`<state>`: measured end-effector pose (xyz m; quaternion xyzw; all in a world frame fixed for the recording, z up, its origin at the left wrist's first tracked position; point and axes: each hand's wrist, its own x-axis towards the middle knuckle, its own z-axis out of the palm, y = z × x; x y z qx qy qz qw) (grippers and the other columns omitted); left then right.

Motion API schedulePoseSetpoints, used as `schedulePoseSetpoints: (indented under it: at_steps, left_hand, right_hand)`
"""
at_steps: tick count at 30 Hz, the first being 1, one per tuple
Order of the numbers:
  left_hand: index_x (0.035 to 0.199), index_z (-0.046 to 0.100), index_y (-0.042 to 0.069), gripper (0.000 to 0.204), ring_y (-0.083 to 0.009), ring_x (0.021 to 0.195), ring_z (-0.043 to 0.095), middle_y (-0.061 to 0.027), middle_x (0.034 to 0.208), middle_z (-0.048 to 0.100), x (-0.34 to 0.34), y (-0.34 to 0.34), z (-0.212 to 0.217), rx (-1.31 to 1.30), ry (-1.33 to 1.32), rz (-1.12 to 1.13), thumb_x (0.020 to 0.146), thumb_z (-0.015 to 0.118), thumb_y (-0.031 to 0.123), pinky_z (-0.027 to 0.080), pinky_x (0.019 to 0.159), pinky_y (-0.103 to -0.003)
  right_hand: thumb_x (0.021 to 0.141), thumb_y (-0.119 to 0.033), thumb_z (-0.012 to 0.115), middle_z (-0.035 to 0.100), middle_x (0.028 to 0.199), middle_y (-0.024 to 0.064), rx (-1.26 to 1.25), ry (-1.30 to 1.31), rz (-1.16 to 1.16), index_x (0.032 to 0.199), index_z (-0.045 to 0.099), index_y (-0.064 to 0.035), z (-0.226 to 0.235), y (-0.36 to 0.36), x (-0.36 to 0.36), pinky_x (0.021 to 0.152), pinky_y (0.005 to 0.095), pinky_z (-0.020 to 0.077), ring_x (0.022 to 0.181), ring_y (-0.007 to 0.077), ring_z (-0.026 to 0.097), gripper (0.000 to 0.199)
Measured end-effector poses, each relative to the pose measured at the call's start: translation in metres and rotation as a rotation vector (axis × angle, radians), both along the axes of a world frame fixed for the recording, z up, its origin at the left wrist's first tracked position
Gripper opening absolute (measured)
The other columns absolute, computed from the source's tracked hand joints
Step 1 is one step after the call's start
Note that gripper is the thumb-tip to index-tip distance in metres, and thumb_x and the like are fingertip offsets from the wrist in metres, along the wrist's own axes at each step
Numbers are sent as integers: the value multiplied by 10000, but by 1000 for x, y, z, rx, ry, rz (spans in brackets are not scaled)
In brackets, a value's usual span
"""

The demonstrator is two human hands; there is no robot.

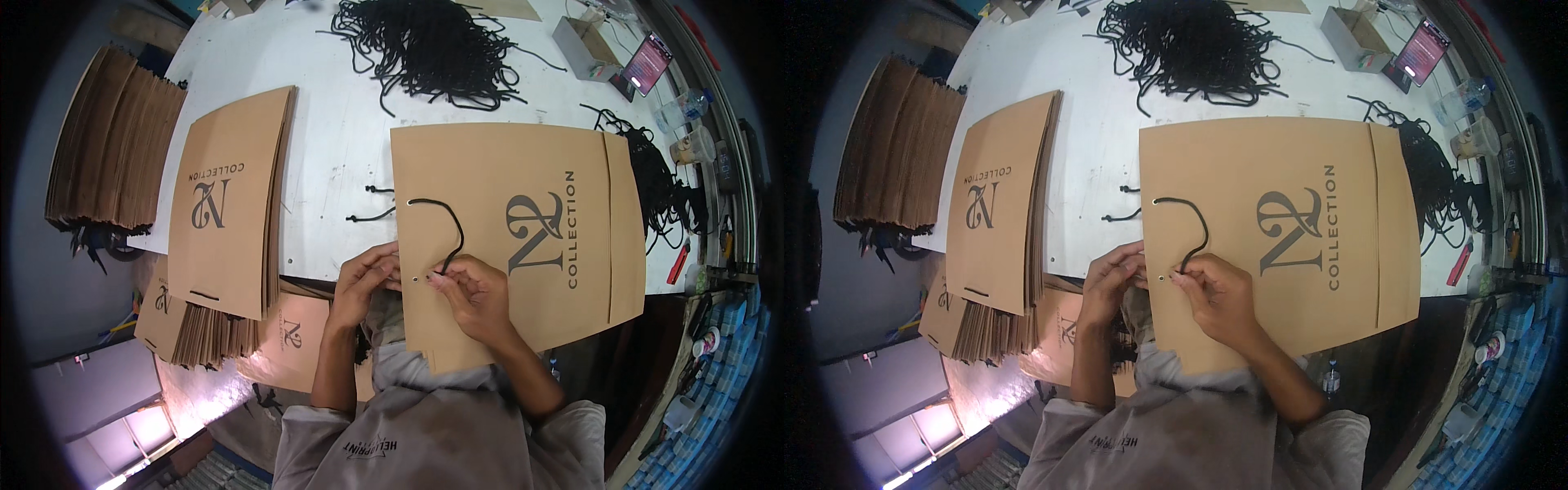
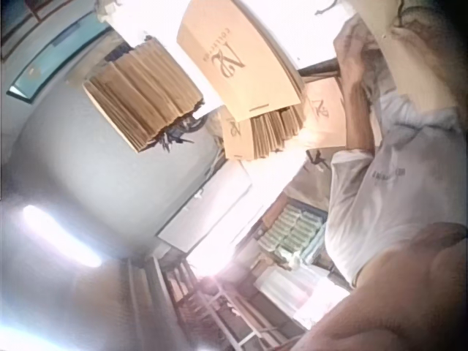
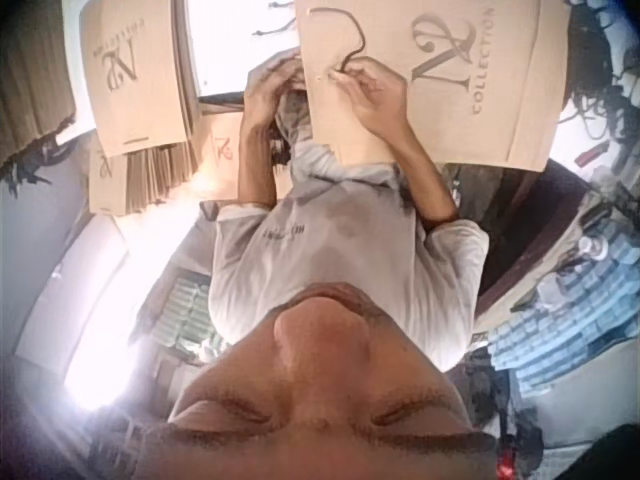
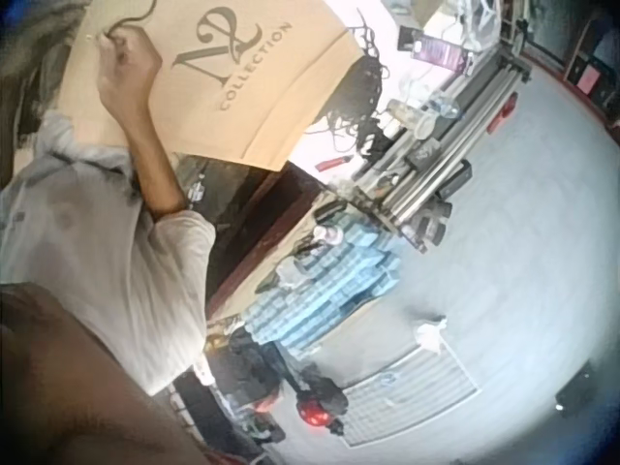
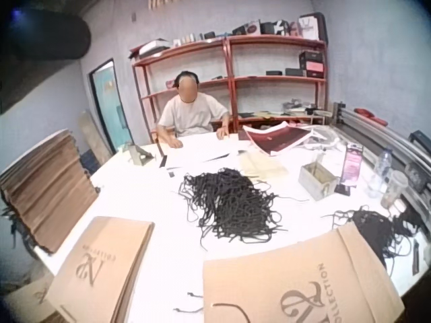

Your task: The person threads black cords through pre-punched holes in brown paper bags, ties knots, and stacks the finished bags. The process is repeated for multiple bags on a white work table.

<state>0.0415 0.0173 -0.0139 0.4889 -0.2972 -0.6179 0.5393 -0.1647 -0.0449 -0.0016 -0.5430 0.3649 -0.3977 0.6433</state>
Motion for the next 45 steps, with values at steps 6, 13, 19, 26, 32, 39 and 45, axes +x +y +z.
schedulePoseSetpoints:
  at_steps: [6, 13, 19, 26, 32, 39, 45]
  left_hand:
    - [1533, 407, 0, 620, -165, 993, 700, -138, 1158, 701, -1, 2, 6, -28, -55, -110, 953, 582, -132, 587, 816, -298]
    - [1521, 407, 5, 657, -130, 963, 681, -107, 1076, 696, -3, 4, -4, -23, 13, -104, 922, 624, -152, 561, 802, -255]
    - [1512, 423, 17, 664, -113, 942, 667, -85, 1047, 663, -9, 6, -9, 10, -32, -69, 906, 605, -182, 546, 807, -238]
    - [1519, 427, 33, 707, -97, 914, 651, -72, 1054, 654, -11, 3, -3, 12, -65, -80, 871, 583, -203, 535, 792, -223]
    - [1468, 500, 25, 654, -135, 886, 705, -103, 1045, 700, -4, 15, -11, -29, -328, 31, 847, 601, -156, 550, 764, -224]
    - [1152, 676, -26, 299, -171, 864, 735, -131, 978, 730, 32, 57, 17, -36, -865, 442, 865, 646, -104, 579, 738, -258]
    - [988, 732, -43, 206, -150, 795, 706, -114, 883, 726, -1, 46, 32, -200, -742, 368, 792, 704, -101, 546, 730, -242]
  right_hand:
    - [862, 52, 734, 685, 840, 112, -380, 175, -5, 889, 665, 16, -3, 0, 8, 620, 282, 519, 701, 162, 662, 83]
    - [825, 105, 716, 653, 933, 109, -500, 207, 32, 881, 691, 36, -16, 6, 8, 663, 278, 554, 770, 171, 675, 93]
    - [829, 142, 697, 606, 962, 92, -428, 204, 27, 871, 719, 47, -24, 3, 9, 647, 249, 545, 784, 143, 664, 107]
    - [803, 107, 785, 603, 949, 83, -425, 249, 60, 799, 676, 49, -26, 1, 6, 579, 242, 511, 738, 110, 639, 123]
    - [771, 13, 852, 612, 902, 102, -417, 221, -21, 847, 621, -13, -19, 0, 9, 575, 266, 482, 649, 148, 583, 245]
    - [770, -72, 877, 615, 942, 126, -395, 280, -41, 913, 608, -18, -17, -2, 0, 643, 325, 506, 724, 209, 602, 310]
    - [816, -139, 834, 592, 1059, 187, -592, 322, -55, 968, 621, 2, 11, 7, 38, 810, 435, 508, 951, 349, 607, 297]
